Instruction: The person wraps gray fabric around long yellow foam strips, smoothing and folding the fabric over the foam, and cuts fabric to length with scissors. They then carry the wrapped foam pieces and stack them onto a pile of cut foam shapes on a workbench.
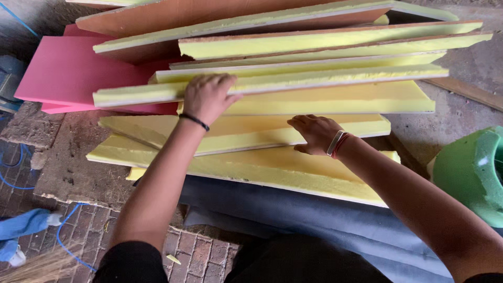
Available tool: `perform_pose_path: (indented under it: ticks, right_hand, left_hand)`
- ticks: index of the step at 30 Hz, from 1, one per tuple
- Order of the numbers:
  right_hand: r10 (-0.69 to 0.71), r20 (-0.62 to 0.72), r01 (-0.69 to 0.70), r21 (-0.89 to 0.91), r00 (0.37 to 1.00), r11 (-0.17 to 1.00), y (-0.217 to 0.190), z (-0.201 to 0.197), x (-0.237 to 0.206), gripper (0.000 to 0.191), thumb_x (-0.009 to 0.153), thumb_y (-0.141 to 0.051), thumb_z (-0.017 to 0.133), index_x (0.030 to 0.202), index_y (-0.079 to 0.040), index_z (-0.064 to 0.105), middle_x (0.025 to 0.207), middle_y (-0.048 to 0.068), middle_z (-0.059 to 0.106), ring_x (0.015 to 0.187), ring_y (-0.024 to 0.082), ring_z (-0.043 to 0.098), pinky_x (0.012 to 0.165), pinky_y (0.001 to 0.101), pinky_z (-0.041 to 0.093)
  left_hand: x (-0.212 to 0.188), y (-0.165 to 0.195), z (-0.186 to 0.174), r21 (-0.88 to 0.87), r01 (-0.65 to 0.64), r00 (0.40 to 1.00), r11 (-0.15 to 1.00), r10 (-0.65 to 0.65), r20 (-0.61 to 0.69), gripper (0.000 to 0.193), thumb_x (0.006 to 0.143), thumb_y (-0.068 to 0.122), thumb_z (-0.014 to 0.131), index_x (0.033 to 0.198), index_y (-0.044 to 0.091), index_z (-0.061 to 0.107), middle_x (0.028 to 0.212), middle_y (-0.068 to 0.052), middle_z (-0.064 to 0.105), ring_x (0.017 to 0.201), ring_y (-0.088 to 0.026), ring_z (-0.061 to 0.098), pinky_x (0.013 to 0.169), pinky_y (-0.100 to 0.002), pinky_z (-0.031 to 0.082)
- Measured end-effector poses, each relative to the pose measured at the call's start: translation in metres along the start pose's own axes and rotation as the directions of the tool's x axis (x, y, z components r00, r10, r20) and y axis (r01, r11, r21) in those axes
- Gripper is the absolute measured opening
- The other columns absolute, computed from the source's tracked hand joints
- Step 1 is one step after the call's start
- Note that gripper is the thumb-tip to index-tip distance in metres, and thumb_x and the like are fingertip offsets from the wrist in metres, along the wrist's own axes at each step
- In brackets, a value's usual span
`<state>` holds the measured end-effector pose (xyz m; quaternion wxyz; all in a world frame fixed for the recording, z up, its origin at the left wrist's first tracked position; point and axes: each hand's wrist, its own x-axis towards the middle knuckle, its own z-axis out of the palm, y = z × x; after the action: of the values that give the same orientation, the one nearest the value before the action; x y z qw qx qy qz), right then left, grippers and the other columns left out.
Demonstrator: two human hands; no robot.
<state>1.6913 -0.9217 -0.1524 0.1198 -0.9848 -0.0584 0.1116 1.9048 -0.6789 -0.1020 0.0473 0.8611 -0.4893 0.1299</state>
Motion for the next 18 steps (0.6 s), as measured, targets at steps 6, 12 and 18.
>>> perform_pose_path:
  ticks: [6,12,18]
  right_hand:
    - [-0.099,0.0,0.098,-0.092,0.995,0.991,-0.002,0.003,0.024,0.082,0.079,-0.043,0.075,0.148,-0.013,0.042,0.138,0.009,0.059,0.123,0.029,0.059,0.1,0.0439,0.049]
    - [0.078,-0.057,-0.078,-0.003,0.995,0.997,-0.025,-0.015,0.005,0.072,0.08,-0.044,0.075,0.144,-0.021,0.052,0.123,0.01,0.068,0.104,0.031,0.069,0.083,0.0451,0.057]
    - [-0.027,-0.467,0.145,0.22,0.884,0.965,-0.011,-0.064,-0.018,0.016,0.089,-0.029,0.075,0.104,-0.022,0.076,0.094,0.0,0.079,0.082,0.014,0.078,0.072,0.0312,0.063]
  left_hand:
    - [0.042,-0.012,-0.02,-0.082,0.184,0.972,0.979,-0.169,0.163,0.06,0.072,0.064,0.082,0.118,0.026,0.073,0.102,-0.01,0.076,0.091,-0.033,0.072,0.076,-0.049,0.056]
    - [0.03,-0.003,-0.029,-0.083,0.237,0.952,0.968,-0.215,0.218,0.061,0.075,0.064,0.078,0.122,0.026,0.072,0.106,-0.011,0.076,0.096,-0.033,0.072,0.081,-0.048,0.056]
    - [-0.035,0.036,-0.018,-0.164,0.169,0.933,0.972,-0.104,0.346,0.067,0.079,0.062,0.074,0.123,0.012,0.068,0.131,-0.012,0.068,0.118,-0.03,0.065,0.098,-0.046,0.052]
